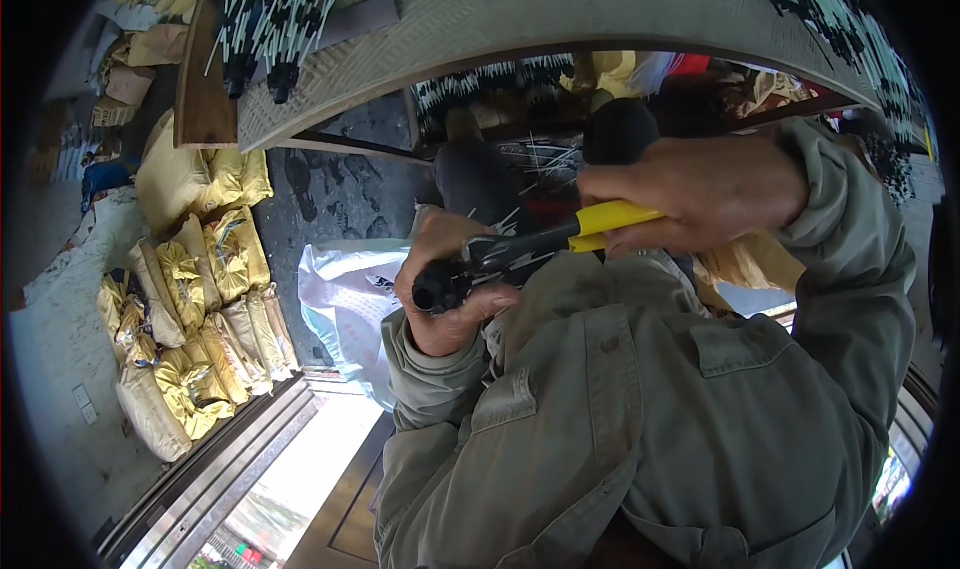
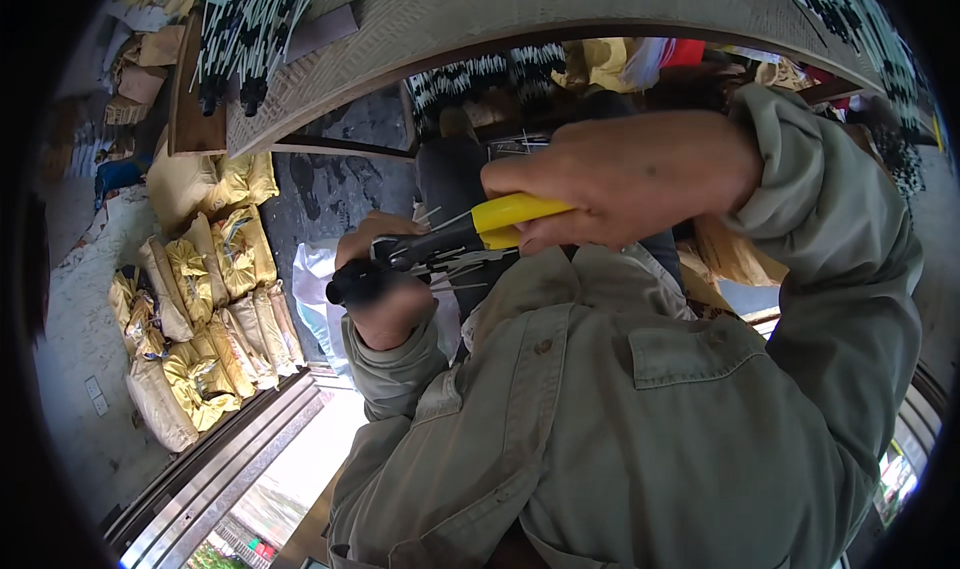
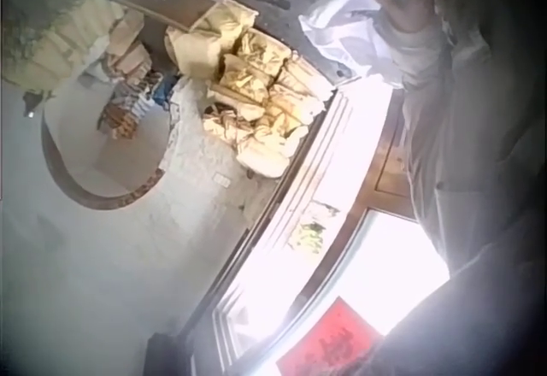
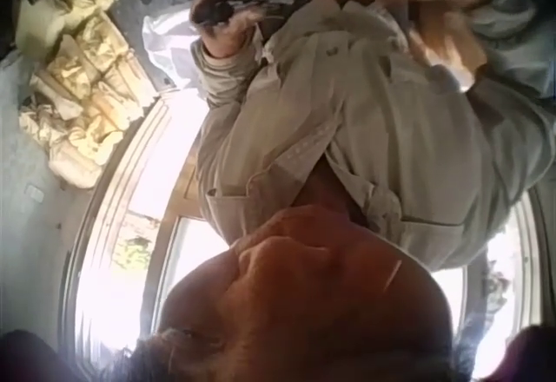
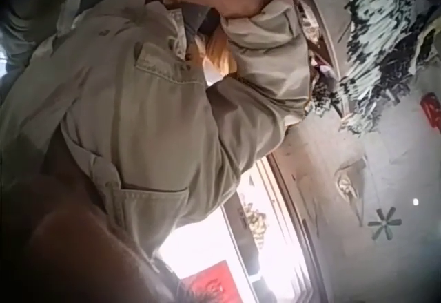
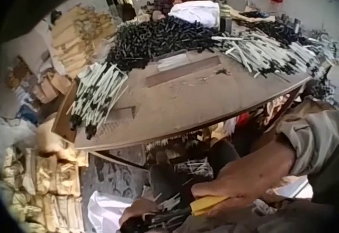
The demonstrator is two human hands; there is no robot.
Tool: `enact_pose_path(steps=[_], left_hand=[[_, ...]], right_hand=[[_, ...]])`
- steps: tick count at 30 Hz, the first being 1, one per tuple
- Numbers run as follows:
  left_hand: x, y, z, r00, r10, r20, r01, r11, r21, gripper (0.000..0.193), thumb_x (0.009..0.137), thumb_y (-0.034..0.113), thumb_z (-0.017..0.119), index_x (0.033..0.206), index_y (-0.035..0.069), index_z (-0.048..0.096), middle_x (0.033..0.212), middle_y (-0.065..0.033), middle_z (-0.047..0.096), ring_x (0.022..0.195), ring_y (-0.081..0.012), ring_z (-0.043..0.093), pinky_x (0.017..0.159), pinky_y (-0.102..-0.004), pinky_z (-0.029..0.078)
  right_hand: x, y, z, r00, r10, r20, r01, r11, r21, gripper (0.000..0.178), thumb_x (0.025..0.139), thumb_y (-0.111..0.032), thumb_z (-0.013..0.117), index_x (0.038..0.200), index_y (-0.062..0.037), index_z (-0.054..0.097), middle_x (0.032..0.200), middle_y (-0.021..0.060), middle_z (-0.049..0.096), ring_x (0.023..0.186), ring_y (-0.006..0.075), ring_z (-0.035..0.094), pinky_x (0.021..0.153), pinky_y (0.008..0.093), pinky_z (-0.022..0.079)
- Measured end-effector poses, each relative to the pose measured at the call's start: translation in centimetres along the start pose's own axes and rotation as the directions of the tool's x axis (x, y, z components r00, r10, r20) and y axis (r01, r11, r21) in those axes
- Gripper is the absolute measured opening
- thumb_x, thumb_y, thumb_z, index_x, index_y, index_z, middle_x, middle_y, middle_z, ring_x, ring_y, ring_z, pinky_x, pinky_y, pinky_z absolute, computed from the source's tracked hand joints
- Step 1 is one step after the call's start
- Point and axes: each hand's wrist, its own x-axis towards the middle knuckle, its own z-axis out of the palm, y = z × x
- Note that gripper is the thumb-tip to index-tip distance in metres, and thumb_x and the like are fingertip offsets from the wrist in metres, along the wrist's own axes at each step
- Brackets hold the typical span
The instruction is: Assembling and bundling small electronic components with wires at a workbench.
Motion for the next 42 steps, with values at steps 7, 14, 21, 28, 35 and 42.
enact_pose_path(steps=[7, 14, 21, 28, 35, 42], left_hand=[[-0.2, -0.9, 0.4, 0.993, 0.067, -0.092, -0.070, 0.997, -0.028, 0.051, 0.060, 0.034, 0.081, 0.086, -0.001, 0.056, 0.078, -0.0119, 0.058, 0.073, -0.0215, 0.053, 0.067, -0.0322, 0.040], [-0.1, -0.9, 0.4, 0.993, -0.041, -0.115, 0.039, 0.999, -0.021, 0.063, 0.074, 0.060, 0.059, 0.090, -0.001, 0.049, 0.075, -0.0133, 0.054, 0.071, -0.0215, 0.055, 0.065, -0.0308, 0.047], [0.2, -0.7, 0.6, 0.995, 0.048, 0.091, -0.053, 0.997, 0.055, 0.064, 0.079, 0.059, 0.052, 0.097, -0.003, 0.049, 0.081, -0.0122, 0.058, 0.071, -0.0181, 0.055, 0.061, -0.0277, 0.044], [0.9, -0.4, 0.2, 0.965, 0.071, 0.251, -0.089, 0.994, 0.061, 0.055, 0.085, 0.051, 0.050, 0.098, -0.002, 0.050, 0.082, -0.0098, 0.058, 0.071, -0.0177, 0.053, 0.061, -0.0282, 0.042], [1.0, -0.6, 0.4, 0.959, 0.057, 0.278, -0.078, 0.995, 0.063, 0.052, 0.084, 0.046, 0.055, 0.104, -0.001, 0.047, 0.088, -0.0110, 0.058, 0.074, -0.0184, 0.052, 0.063, -0.0290, 0.041], [1.5, -0.6, 0.3, 0.936, 0.046, 0.348, -0.056, 0.998, 0.017, 0.052, 0.081, 0.044, 0.059, 0.104, 0.000, 0.045, 0.089, -0.0116, 0.058, 0.079, -0.0204, 0.052, 0.067, -0.0307, 0.041]], right_hand=[[0.4, 1.2, 6.4, 0.970, 0.084, -0.229, -0.089, 0.996, -0.008, 0.024, 0.087, -0.026, 0.054, 0.096, -0.0057, 0.044, 0.072, 0.0161, 0.057, 0.063, 0.0340, 0.058, 0.053, 0.0405, 0.045], [0.7, 3.7, 6.0, 0.909, -0.131, -0.396, 0.125, 0.991, -0.040, 0.022, 0.086, -0.021, 0.057, 0.097, -0.0056, 0.046, 0.074, 0.0131, 0.057, 0.061, 0.0317, 0.058, 0.050, 0.0388, 0.043], [-2.0, -0.4, -2.8, 0.999, -0.042, 0.001, 0.041, 0.995, -0.094, 0.027, 0.084, -0.023, 0.059, 0.099, -0.0056, 0.045, 0.068, 0.0115, 0.057, 0.059, 0.0300, 0.057, 0.051, 0.0377, 0.041], [-2.6, -2.0, -4.0, 0.998, 0.036, 0.051, -0.016, 0.937, -0.348, 0.032, 0.086, -0.026, 0.056, 0.107, -0.0071, 0.042, 0.066, 0.0124, 0.057, 0.059, 0.0308, 0.056, 0.053, 0.0394, 0.042], [-2.9, -1.3, -3.2, 0.997, -0.071, 0.000, 0.067, 0.939, -0.338, 0.033, 0.085, -0.023, 0.057, 0.107, -0.0045, 0.041, 0.054, 0.0146, 0.051, 0.049, 0.0330, 0.052, 0.046, 0.0417, 0.037], [-3.0, -1.9, -3.1, 0.998, -0.066, 0.011, 0.064, 0.911, -0.406, 0.030, 0.085, -0.019, 0.057, 0.103, -0.0033, 0.040, 0.051, 0.0140, 0.049, 0.045, 0.0306, 0.052, 0.043, 0.0404, 0.035]])
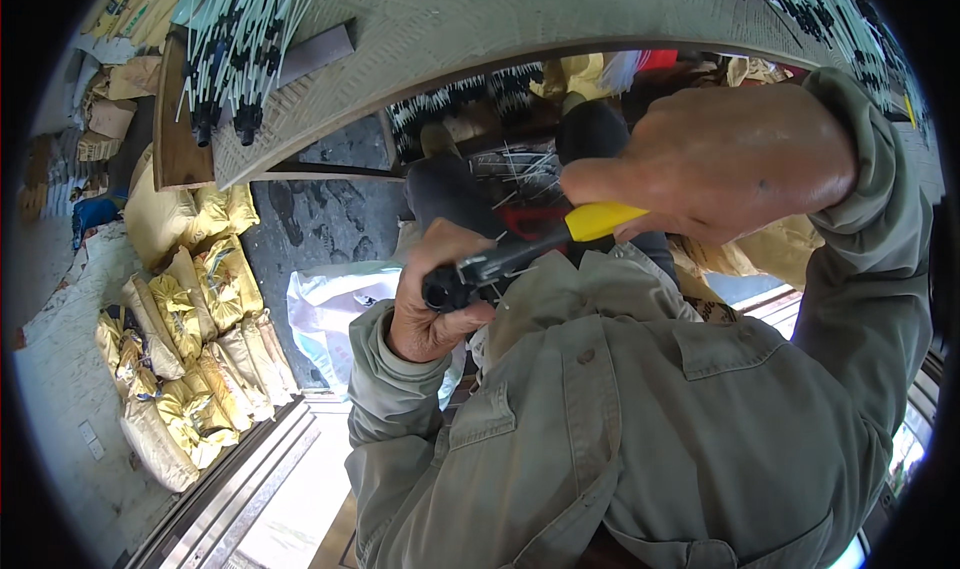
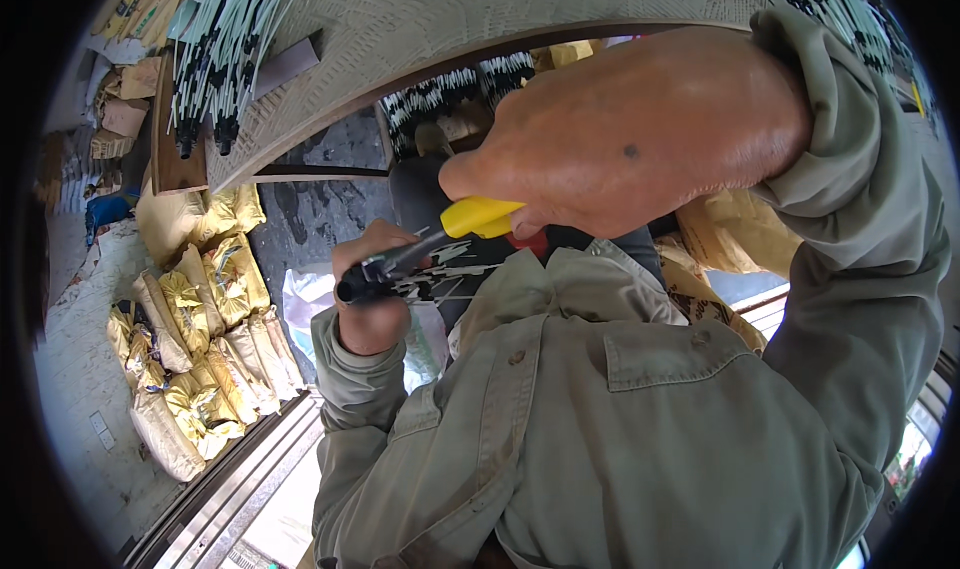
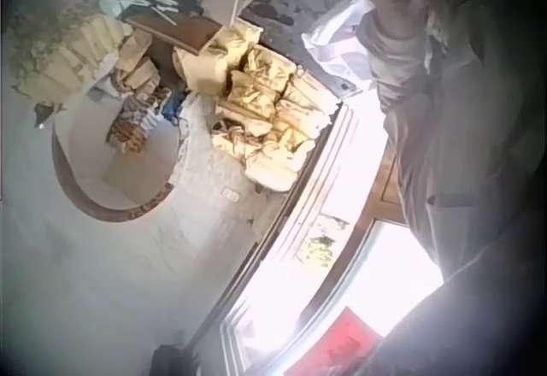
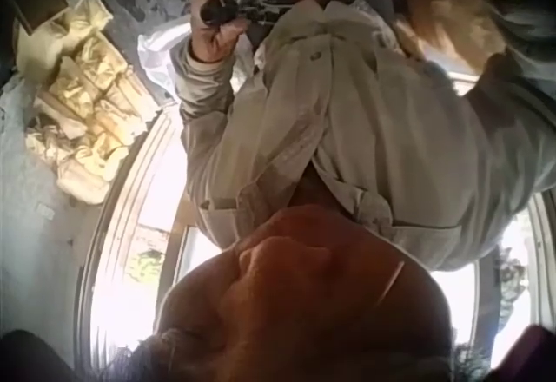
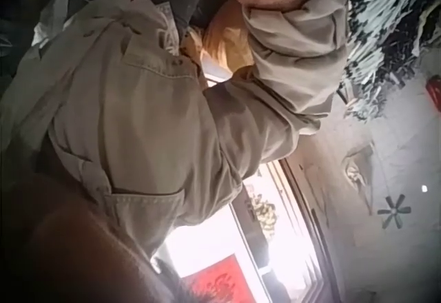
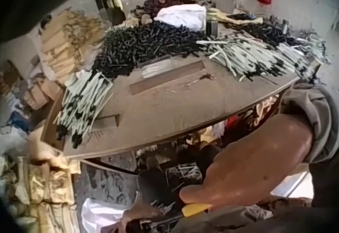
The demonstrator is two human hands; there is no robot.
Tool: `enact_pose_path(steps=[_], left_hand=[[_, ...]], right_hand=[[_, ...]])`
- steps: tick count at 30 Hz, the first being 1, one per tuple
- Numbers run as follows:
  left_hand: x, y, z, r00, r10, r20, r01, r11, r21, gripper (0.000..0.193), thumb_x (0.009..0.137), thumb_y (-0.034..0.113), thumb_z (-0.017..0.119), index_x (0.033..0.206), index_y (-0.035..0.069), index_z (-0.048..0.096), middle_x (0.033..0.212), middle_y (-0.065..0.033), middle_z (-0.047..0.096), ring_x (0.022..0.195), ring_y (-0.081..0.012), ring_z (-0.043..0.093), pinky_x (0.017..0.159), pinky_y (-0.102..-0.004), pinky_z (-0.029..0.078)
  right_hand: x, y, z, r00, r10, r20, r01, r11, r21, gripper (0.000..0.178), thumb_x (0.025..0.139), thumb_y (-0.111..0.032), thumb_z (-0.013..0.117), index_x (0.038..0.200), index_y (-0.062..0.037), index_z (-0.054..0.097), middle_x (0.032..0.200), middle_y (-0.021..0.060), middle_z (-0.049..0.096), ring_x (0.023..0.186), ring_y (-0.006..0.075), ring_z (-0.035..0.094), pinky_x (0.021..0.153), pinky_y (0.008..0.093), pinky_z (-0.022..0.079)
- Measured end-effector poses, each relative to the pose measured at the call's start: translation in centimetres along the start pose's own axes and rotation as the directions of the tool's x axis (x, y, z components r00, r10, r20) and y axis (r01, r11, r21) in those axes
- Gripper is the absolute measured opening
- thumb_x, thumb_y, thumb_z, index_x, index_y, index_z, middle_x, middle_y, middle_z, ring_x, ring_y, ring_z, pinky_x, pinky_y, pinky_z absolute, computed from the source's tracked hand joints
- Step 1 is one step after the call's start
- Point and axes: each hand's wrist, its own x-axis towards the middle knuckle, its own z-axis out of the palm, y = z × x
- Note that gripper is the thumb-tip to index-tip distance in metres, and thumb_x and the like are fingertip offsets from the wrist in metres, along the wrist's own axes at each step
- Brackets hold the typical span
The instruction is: Assembling and bundling small electronic components with wires at a workbench.
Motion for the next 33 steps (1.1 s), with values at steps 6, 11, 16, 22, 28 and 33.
enact_pose_path(steps=[6, 11, 16, 22, 28, 33], left_hand=[[-0.9, -0.4, 0.1, 1.000, -0.006, -0.025, 0.006, 1.000, 0.009, 0.053, 0.081, 0.043, 0.060, 0.105, -0.001, 0.043, 0.088, -0.0156, 0.057, 0.079, -0.0228, 0.053, 0.072, -0.0331, 0.042], [-1.8, 0.4, 0.6, 0.962, -0.073, -0.263, 0.073, 0.997, -0.007, 0.053, 0.081, 0.043, 0.060, 0.107, -0.001, 0.042, 0.085, -0.0168, 0.054, 0.080, -0.0246, 0.054, 0.076, -0.0353, 0.045], [-2.5, 0.8, 0.3, 0.946, -0.071, -0.315, 0.085, 0.996, 0.034, 0.058, 0.081, 0.049, 0.057, 0.107, -0.001, 0.041, 0.086, -0.0183, 0.055, 0.082, -0.0245, 0.056, 0.075, -0.0355, 0.045], [-2.9, 0.4, 0.1, 0.960, 0.043, -0.277, -0.036, 0.999, 0.033, 0.059, 0.081, 0.051, 0.055, 0.108, 0.000, 0.042, 0.085, -0.0187, 0.055, 0.077, -0.0250, 0.056, 0.072, -0.0356, 0.046], [-2.9, 0.6, 0.3, 0.959, 0.055, -0.279, -0.028, 0.995, 0.100, 0.058, 0.080, 0.049, 0.058, 0.107, 0.000, 0.042, 0.086, -0.0190, 0.056, 0.079, -0.0254, 0.055, 0.072, -0.0343, 0.045], [-3.0, 0.7, 0.2, 0.972, 0.039, -0.232, -0.010, 0.992, 0.127, 0.059, 0.081, 0.048, 0.057, 0.109, -0.001, 0.041, 0.087, -0.0196, 0.056, 0.080, -0.0252, 0.055, 0.072, -0.0337, 0.044]], right_hand=[[0.1, -0.6, 0.9, 0.999, 0.017, -0.037, -0.015, 0.999, 0.039, 0.029, 0.078, -0.008, 0.057, 0.100, -0.0013, 0.040, 0.058, 0.0135, 0.053, 0.046, 0.0312, 0.054, 0.040, 0.0393, 0.038], [1.2, -2.1, 6.0, 0.977, 0.119, -0.174, -0.108, 0.992, 0.071, 0.026, 0.076, -0.003, 0.054, 0.097, -0.0022, 0.040, 0.069, 0.0114, 0.054, 0.047, 0.0305, 0.055, 0.039, 0.0362, 0.042], [1.7, -1.6, 6.3, 0.962, 0.127, -0.242, -0.089, 0.982, 0.164, 0.024, 0.078, -0.006, 0.057, 0.096, -0.0046, 0.042, 0.072, 0.0127, 0.056, 0.056, 0.0329, 0.057, 0.045, 0.0389, 0.042], [1.8, -0.8, 6.7, 0.976, 0.113, -0.189, -0.034, 0.925, 0.378, 0.024, 0.084, -0.017, 0.059, 0.097, -0.0043, 0.042, 0.068, 0.0138, 0.056, 0.058, 0.0364, 0.055, 0.049, 0.0403, 0.039], [1.7, -0.4, 6.5, 0.976, 0.046, -0.214, 0.011, 0.966, 0.257, 0.025, 0.084, -0.019, 0.058, 0.096, -0.0042, 0.041, 0.066, 0.0141, 0.055, 0.056, 0.0342, 0.056, 0.046, 0.0397, 0.040], [1.2, -0.3, 5.0, 0.987, 0.022, -0.156, 0.012, 0.978, 0.210, 0.026, 0.085, -0.020, 0.057, 0.096, -0.0051, 0.039, 0.065, 0.0139, 0.055, 0.052, 0.0326, 0.055, 0.043, 0.0395, 0.039]])
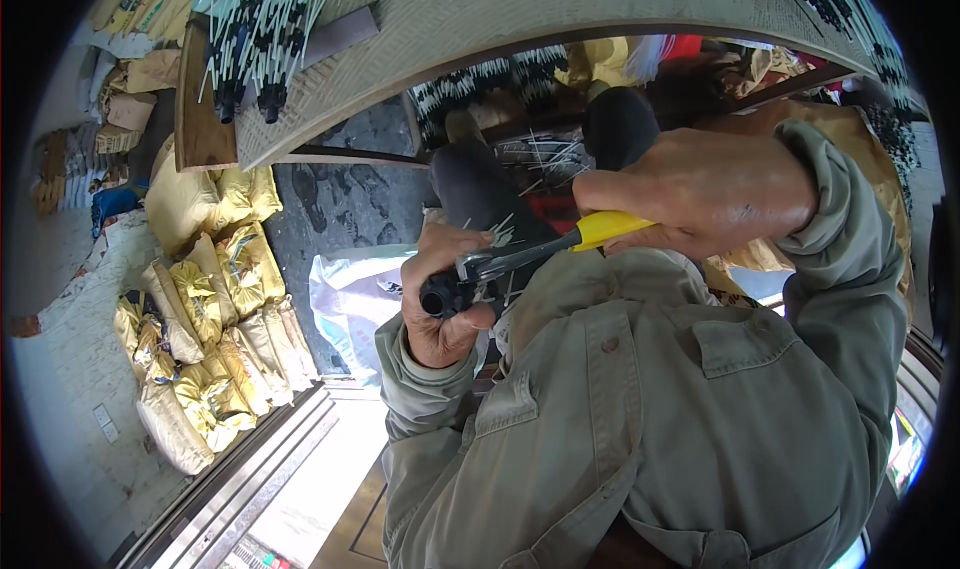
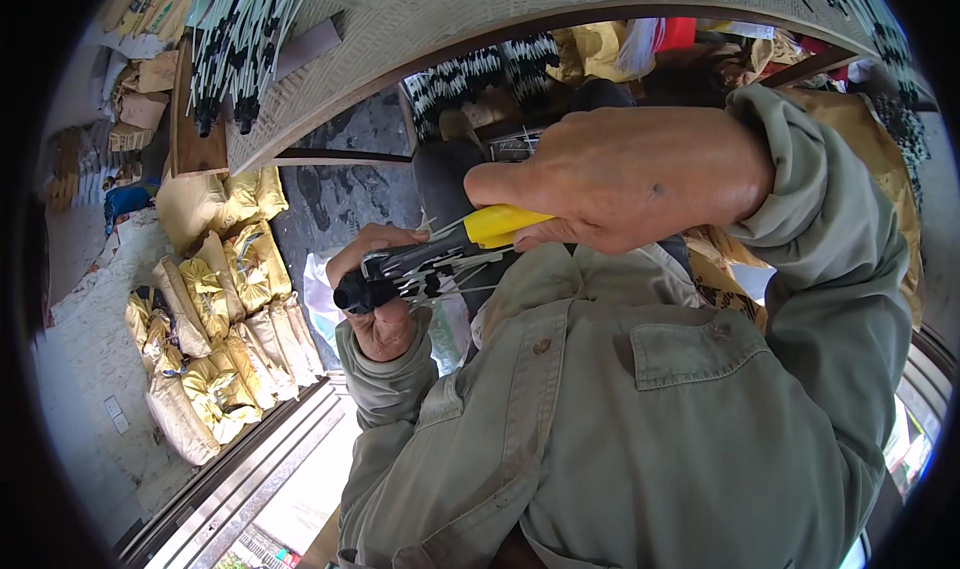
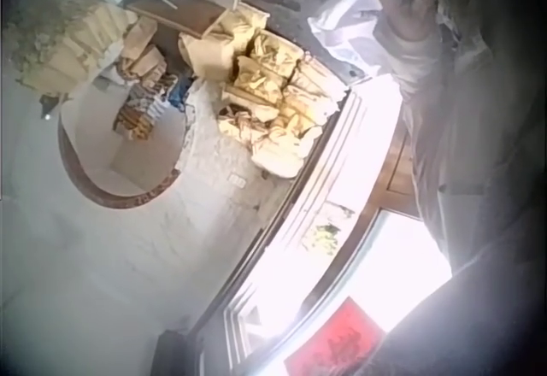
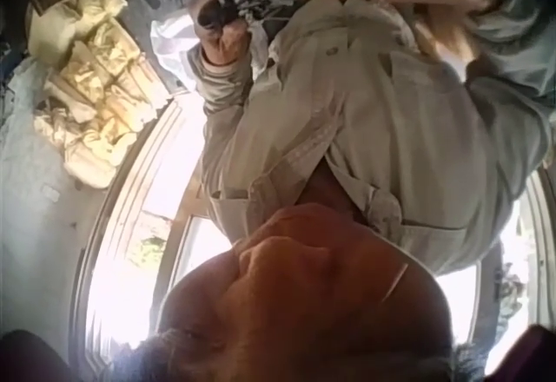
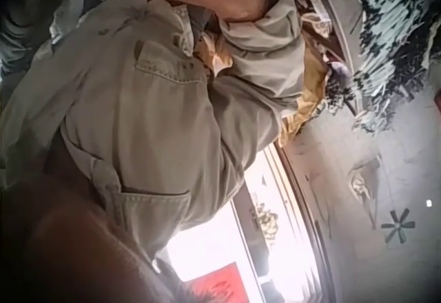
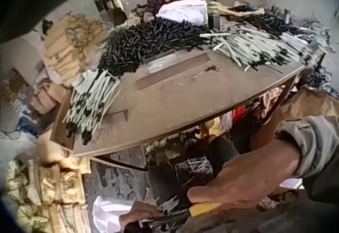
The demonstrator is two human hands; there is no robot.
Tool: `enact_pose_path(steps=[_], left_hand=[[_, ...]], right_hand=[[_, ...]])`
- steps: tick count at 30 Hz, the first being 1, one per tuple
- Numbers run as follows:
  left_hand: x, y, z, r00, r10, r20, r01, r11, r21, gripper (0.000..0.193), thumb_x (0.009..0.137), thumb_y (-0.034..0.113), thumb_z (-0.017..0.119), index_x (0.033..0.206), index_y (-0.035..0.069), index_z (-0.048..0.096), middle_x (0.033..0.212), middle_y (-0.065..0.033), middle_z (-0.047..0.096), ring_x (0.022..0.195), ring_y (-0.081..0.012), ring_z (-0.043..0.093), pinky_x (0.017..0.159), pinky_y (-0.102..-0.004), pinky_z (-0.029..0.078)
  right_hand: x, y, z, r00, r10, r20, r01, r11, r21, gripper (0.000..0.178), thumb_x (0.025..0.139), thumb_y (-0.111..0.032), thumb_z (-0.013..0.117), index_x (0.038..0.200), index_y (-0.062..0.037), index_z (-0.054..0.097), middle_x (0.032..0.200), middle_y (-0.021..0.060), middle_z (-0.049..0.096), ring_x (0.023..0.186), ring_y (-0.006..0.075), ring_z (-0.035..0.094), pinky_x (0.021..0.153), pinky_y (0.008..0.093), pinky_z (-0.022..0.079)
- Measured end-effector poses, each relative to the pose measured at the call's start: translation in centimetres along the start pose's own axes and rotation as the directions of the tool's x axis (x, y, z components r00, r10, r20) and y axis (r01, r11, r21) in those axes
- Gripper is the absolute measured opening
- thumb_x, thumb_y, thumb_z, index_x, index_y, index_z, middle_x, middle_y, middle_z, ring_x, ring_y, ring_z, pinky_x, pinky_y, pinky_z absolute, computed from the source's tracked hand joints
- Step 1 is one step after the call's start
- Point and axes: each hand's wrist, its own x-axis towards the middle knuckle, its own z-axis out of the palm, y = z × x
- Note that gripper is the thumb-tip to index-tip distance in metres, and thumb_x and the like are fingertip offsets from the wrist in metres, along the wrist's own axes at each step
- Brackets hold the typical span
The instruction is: Assembling and bundling small electronic components with wires at a workbench.
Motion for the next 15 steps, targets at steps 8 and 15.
enact_pose_path(steps=[8, 15], left_hand=[[0.4, 0.7, 0.0, 0.992, -0.101, 0.081, 0.103, 0.994, -0.031, 0.056, 0.074, 0.032, 0.070, 0.112, 0.001, 0.043, 0.098, -0.0172, 0.053, 0.084, -0.0242, 0.050, 0.076, -0.0335, 0.038], [1.2, 0.3, -0.2, 0.984, -0.172, 0.048, 0.176, 0.981, -0.078, 0.055, 0.076, 0.029, 0.069, 0.114, 0.001, 0.040, 0.098, -0.0163, 0.052, 0.084, -0.0225, 0.049, 0.076, -0.0320, 0.038]], right_hand=[[0.1, -1.2, -2.8, 0.990, 0.050, 0.134, -0.032, 0.991, -0.132, 0.026, 0.086, -0.019, 0.056, 0.095, -0.0036, 0.038, 0.061, 0.0129, 0.054, 0.047, 0.0302, 0.053, 0.039, 0.0397, 0.036], [1.3, -0.8, -3.0, 0.989, 0.064, 0.135, -0.051, 0.994, -0.101, 0.026, 0.081, -0.011, 0.057, 0.096, -0.0021, 0.038, 0.061, 0.0129, 0.055, 0.047, 0.0294, 0.054, 0.038, 0.0378, 0.037]])
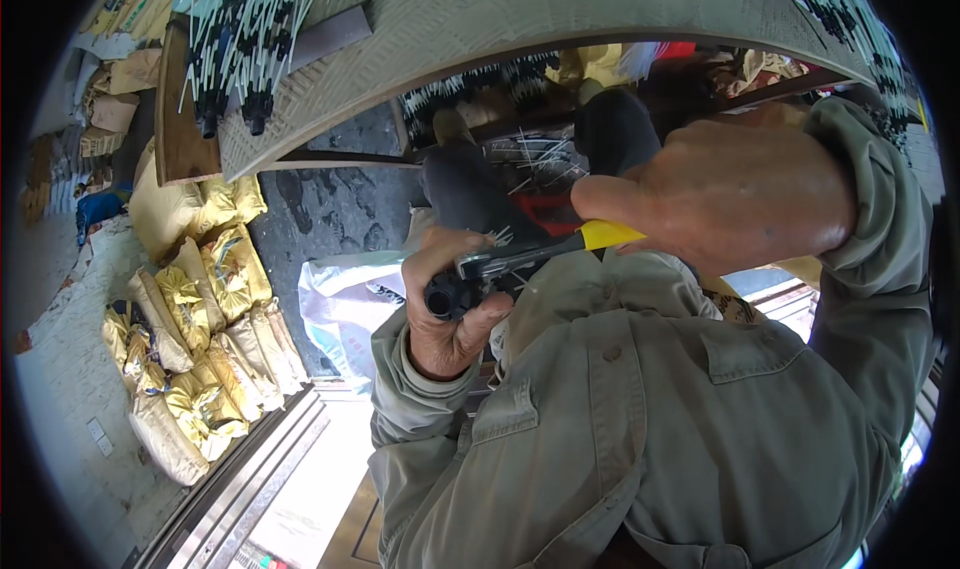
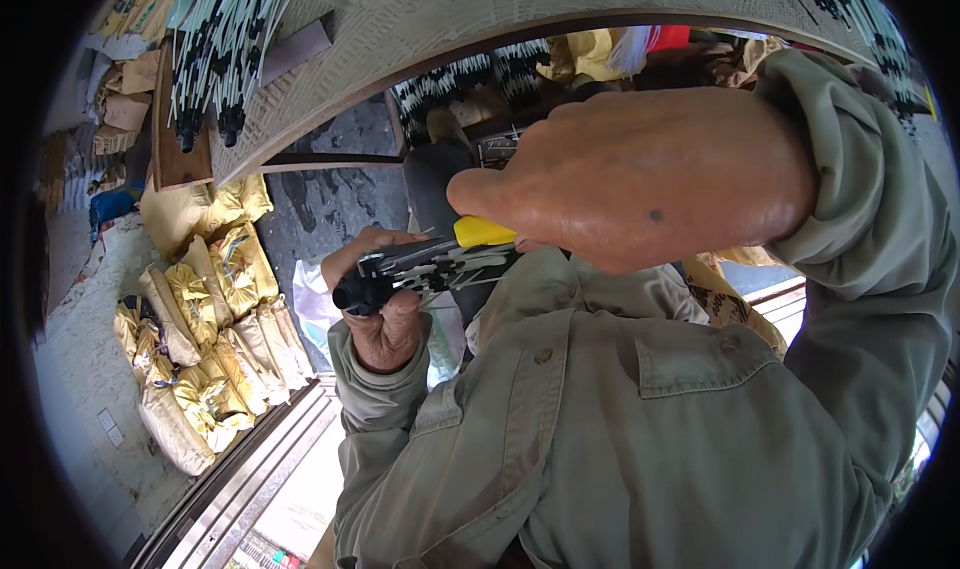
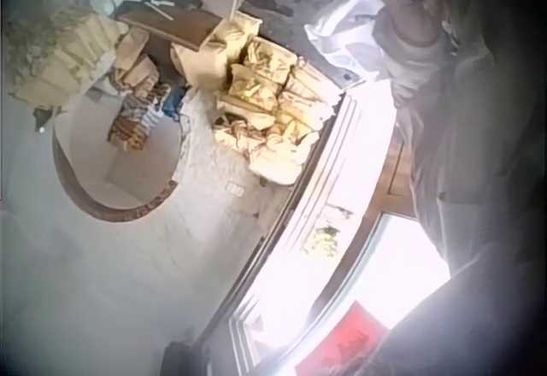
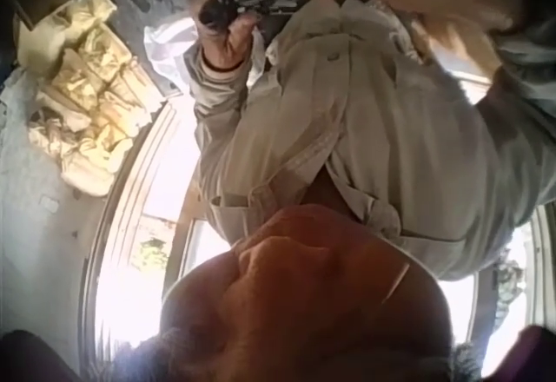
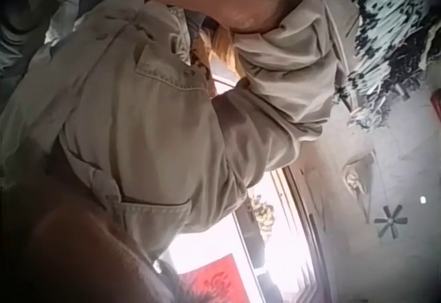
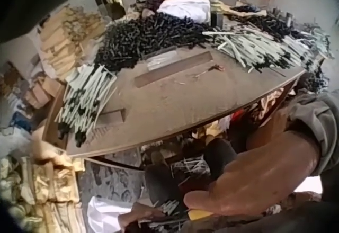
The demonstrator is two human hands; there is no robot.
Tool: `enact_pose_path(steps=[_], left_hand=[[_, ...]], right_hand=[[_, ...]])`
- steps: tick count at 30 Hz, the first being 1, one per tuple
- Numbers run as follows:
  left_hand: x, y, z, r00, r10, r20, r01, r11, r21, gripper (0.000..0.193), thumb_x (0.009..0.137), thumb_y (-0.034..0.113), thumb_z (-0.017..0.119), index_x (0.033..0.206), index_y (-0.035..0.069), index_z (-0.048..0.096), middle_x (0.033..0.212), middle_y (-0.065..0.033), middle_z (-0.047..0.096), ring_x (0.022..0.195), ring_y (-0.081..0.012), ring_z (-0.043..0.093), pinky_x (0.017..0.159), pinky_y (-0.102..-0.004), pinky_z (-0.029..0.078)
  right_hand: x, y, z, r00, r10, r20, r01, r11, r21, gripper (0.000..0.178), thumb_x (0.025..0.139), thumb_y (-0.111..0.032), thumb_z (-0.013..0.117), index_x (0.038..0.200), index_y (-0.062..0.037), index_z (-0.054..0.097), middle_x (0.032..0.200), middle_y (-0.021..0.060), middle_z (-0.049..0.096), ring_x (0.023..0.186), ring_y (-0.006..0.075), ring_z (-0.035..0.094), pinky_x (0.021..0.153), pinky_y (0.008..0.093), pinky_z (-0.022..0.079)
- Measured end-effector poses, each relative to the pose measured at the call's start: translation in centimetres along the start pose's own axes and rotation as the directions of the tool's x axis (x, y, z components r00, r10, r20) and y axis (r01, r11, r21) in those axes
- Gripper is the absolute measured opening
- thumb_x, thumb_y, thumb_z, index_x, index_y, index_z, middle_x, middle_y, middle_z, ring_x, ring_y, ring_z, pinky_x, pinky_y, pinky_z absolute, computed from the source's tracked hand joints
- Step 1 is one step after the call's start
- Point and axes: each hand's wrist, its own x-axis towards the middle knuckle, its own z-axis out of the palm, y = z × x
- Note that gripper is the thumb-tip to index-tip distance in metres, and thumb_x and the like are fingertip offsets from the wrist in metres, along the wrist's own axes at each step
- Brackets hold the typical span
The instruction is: Assembling and bundling small electronic components with wires at a workbench.
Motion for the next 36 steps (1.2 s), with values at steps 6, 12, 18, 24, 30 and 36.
enact_pose_path(steps=[6, 12, 18, 24, 30, 36], left_hand=[[0.7, -0.7, -0.9, 0.977, 0.115, -0.180, -0.103, 0.992, 0.075, 0.059, 0.082, 0.046, 0.058, 0.112, -0.003, 0.042, 0.096, -0.0158, 0.056, 0.082, -0.0221, 0.055, 0.074, -0.0321, 0.042], [0.1, -0.3, -7.4, 0.782, 0.049, -0.622, -0.176, 0.974, -0.145, 0.060, 0.087, 0.059, 0.036, 0.115, 0.006, 0.045, 0.080, -0.0110, 0.060, 0.075, -0.0239, 0.059, 0.071, -0.0350, 0.050], [-2.3, -2.9, -11.4, 0.739, -0.221, -0.637, -0.369, 0.658, -0.656, 0.049, 0.085, 0.053, 0.047, 0.108, 0.009, 0.050, 0.091, -0.0090, 0.058, 0.089, -0.0243, 0.055, 0.077, -0.0396, 0.047], [-4.9, -13.1, -7.7, 0.920, -0.325, -0.219, -0.177, 0.156, -0.972, 0.044, 0.078, 0.040, 0.064, 0.101, 0.006, 0.050, 0.102, -0.0059, 0.053, 0.097, -0.0269, 0.050, 0.086, -0.0436, 0.042], [-5.7, -16.1, -1.9, 0.889, -0.429, -0.160, -0.271, -0.212, -0.939, 0.051, 0.086, 0.047, 0.048, 0.112, 0.003, 0.047, 0.107, -0.0102, 0.051, 0.101, -0.0249, 0.049, 0.088, -0.0405, 0.043], [-5.4, -14.5, -1.9, 0.680, -0.656, -0.327, 0.363, 0.689, -0.628, 0.069, 0.090, 0.052, 0.039, 0.131, -0.003, 0.028, 0.127, -0.0193, 0.043, 0.117, -0.0277, 0.043, 0.093, -0.0386, 0.040]], right_hand=[[1.9, 0.4, -0.7, 0.996, -0.016, -0.088, 0.007, 0.995, -0.101, 0.024, 0.079, -0.011, 0.058, 0.096, -0.0054, 0.042, 0.061, 0.0118, 0.054, 0.047, 0.0284, 0.055, 0.039, 0.0374, 0.038], [3.5, 10.4, -0.3, 0.670, -0.066, -0.739, -0.497, 0.700, -0.513, 0.039, 0.080, -0.042, 0.058, 0.102, -0.0119, 0.048, 0.070, 0.0080, 0.059, 0.060, 0.0300, 0.059, 0.051, 0.0364, 0.046], [1.9, 18.2, 0.4, 0.555, -0.103, -0.825, -0.660, 0.550, -0.512, 0.049, 0.075, -0.044, 0.062, 0.110, -0.0124, 0.050, 0.096, 0.0074, 0.059, 0.084, 0.0271, 0.060, 0.065, 0.0350, 0.050], [9.5, 8.1, 9.4, 0.682, -0.396, -0.614, 0.322, 0.917, -0.234, 0.054, 0.077, -0.022, 0.061, 0.123, -0.0009, 0.044, 0.132, 0.0175, 0.041, 0.121, 0.0338, 0.040, 0.099, 0.0414, 0.031], [9.4, 3.4, 11.8, 0.498, -0.312, -0.809, 0.564, 0.825, 0.029, 0.035, 0.073, -0.011, 0.059, 0.106, -0.0051, 0.054, 0.119, 0.0129, 0.051, 0.113, 0.0284, 0.046, 0.096, 0.0433, 0.033], [6.5, 0.8, 9.5, 0.541, -0.311, -0.782, 0.537, 0.843, 0.036, 0.024, 0.064, 0.003, 0.062, 0.085, -0.0074, 0.060, 0.087, 0.0063, 0.062, 0.081, 0.0259, 0.059, 0.071, 0.0357, 0.046]])
